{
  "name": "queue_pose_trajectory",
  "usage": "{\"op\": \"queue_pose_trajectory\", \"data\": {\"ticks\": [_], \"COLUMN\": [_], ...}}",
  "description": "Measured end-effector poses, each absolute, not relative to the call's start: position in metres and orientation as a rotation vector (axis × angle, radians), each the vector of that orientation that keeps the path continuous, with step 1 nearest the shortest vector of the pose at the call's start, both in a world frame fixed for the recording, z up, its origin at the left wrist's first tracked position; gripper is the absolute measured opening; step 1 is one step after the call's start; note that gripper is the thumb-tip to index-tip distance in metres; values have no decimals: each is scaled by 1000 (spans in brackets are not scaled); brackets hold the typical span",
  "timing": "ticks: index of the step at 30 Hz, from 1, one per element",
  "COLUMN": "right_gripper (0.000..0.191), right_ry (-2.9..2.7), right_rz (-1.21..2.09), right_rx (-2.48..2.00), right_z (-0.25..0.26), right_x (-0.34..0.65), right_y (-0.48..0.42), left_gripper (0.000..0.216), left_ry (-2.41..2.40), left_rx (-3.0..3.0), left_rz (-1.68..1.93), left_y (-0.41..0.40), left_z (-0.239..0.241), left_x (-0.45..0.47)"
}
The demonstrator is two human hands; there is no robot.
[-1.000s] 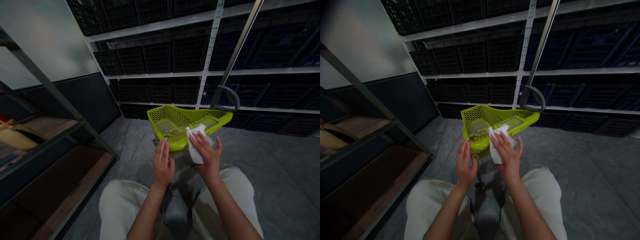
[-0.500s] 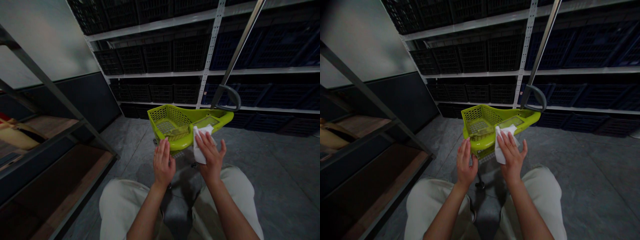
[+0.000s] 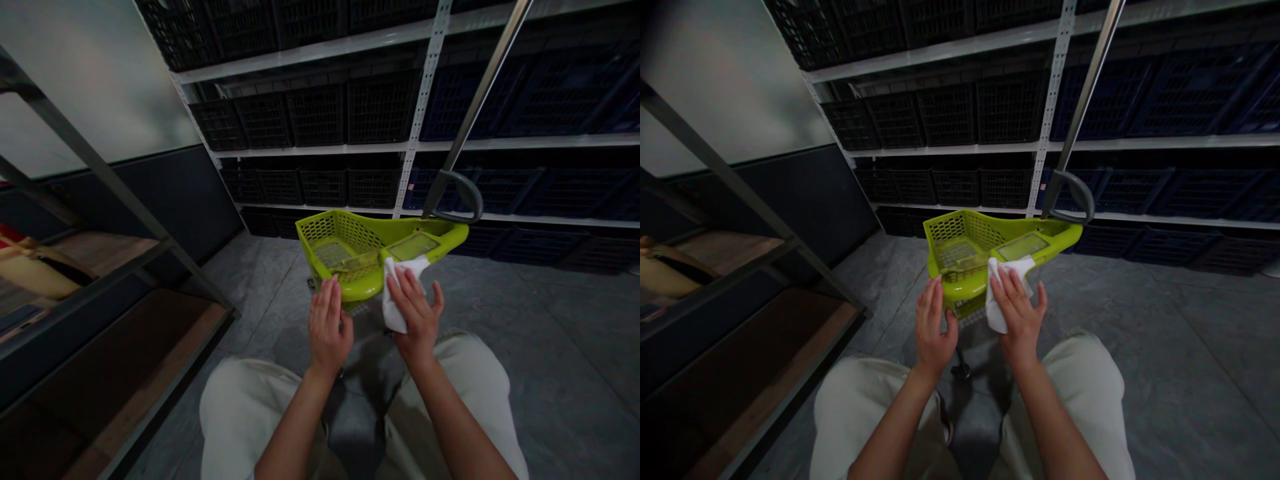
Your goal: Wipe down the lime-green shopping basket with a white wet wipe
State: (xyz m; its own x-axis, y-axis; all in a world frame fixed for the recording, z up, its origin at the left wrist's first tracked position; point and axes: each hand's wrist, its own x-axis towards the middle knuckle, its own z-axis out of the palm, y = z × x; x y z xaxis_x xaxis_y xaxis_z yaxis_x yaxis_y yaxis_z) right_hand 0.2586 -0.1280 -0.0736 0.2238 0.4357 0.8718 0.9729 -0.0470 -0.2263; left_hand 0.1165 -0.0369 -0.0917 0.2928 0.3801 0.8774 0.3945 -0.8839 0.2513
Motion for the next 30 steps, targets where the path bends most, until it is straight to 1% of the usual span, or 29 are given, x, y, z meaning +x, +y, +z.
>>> {"op": "queue_pose_trajectory", "data": {"ticks": [3,7,10,15,18,22,25,30], "right_gripper": [48,49,49,49,49,49,44,43], "right_ry": [-1278,-1579,-1657,-1358,-1286,-1591,-1713,-1432], "right_rz": [-783,-690,-680,-760,-752,-640,-617,-674], "right_rx": [-1636,-1489,-1453,-1614,-1652,-1543,-1467,-1647], "right_z": [-72,-67,-68,-70,-65,-56,-51,-42], "right_x": [251,219,218,253,250,224,229,260], "right_y": [-125,-122,-123,-126,-124,-122,-123,-127], "left_gripper": [68,62,62,66,67,64,64,67], "left_ry": [-760,-723,-717,-768,-770,-763,-753,-752], "left_rx": [-2520,-2540,-2543,-2551,-2549,-2531,-2519,-2538], "left_rz": [-1713,-1727,-1709,-1676,-1695,-1715,-1708,-1676], "left_y": [-38,-37,-36,-36,-38,-37,-35,-36], "left_z": [-92,-94,-94,-92,-92,-94,-93,-90], "left_x": [116,113,111,114,115,113,112,113]}}
